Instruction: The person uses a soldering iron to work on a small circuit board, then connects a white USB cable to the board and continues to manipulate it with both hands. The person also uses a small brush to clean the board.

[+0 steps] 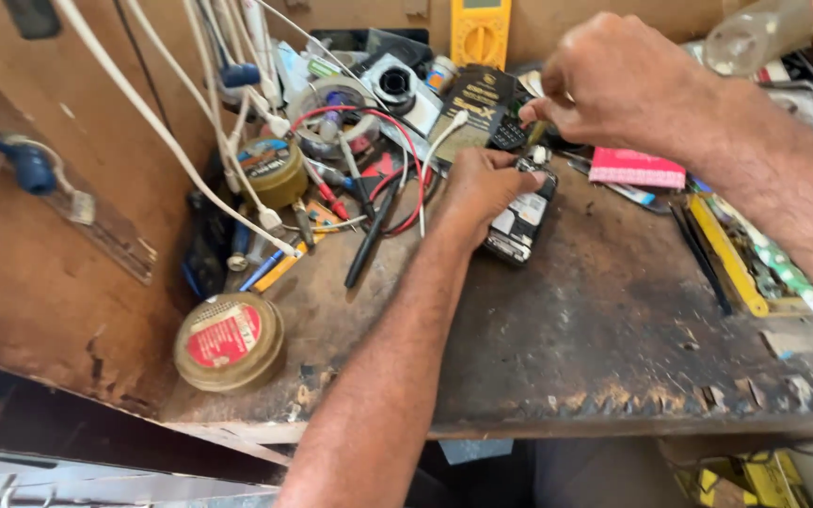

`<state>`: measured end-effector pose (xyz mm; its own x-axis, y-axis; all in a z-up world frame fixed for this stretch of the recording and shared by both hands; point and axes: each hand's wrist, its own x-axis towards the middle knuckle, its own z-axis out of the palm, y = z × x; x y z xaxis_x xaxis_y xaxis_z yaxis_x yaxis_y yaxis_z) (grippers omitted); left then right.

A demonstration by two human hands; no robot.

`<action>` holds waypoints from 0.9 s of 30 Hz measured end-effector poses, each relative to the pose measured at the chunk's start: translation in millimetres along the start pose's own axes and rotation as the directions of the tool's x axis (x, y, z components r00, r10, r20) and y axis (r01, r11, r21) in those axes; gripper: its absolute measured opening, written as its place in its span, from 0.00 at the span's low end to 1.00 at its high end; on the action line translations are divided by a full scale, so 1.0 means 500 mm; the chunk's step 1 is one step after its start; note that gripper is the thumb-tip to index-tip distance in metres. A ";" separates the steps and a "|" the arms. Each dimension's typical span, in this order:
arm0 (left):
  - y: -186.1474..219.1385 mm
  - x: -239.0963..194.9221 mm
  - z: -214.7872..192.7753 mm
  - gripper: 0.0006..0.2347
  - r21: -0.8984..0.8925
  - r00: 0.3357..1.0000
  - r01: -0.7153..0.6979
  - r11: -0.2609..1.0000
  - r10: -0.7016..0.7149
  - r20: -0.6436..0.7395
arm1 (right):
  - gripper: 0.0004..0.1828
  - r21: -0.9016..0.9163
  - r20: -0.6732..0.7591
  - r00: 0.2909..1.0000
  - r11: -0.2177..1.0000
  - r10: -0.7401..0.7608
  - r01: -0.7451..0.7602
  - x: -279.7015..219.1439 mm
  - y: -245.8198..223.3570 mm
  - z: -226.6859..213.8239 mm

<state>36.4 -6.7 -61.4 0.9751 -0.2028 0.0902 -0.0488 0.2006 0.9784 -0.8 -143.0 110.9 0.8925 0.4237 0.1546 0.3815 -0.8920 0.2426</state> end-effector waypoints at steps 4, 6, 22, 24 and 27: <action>0.002 0.001 -0.002 0.08 -0.060 0.999 -0.052 0.997 0.051 -0.014 | 0.08 0.078 -0.159 0.963 0.969 -0.219 0.234 0.020 -0.001 -0.007; -0.012 -0.003 0.001 0.08 -0.058 0.998 -0.055 0.997 0.054 -0.024 | 0.08 0.080 -0.131 0.964 0.967 -0.230 0.241 0.018 0.007 0.001; 0.011 -0.014 0.002 0.07 0.029 0.995 -0.070 0.997 0.072 -0.065 | 0.10 0.158 -0.183 0.974 0.974 -0.132 0.162 -0.001 0.009 -0.006; 0.010 -0.017 0.002 0.07 0.072 0.995 -0.034 0.997 0.040 -0.087 | 0.08 0.106 -0.209 0.966 0.979 -0.151 0.176 -0.001 -0.002 -0.002; 0.015 -0.021 -0.001 0.06 0.075 0.997 -0.015 0.997 0.020 -0.072 | 0.13 0.042 -0.024 1.000 0.999 0.007 -0.006 0.009 -0.012 -0.008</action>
<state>26.0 -2.7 -55.2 0.9870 -0.1288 0.0964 -0.0793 0.1316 0.9881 -0.2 -135.1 113.9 0.8892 0.4207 0.1796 0.3854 -0.9005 0.2013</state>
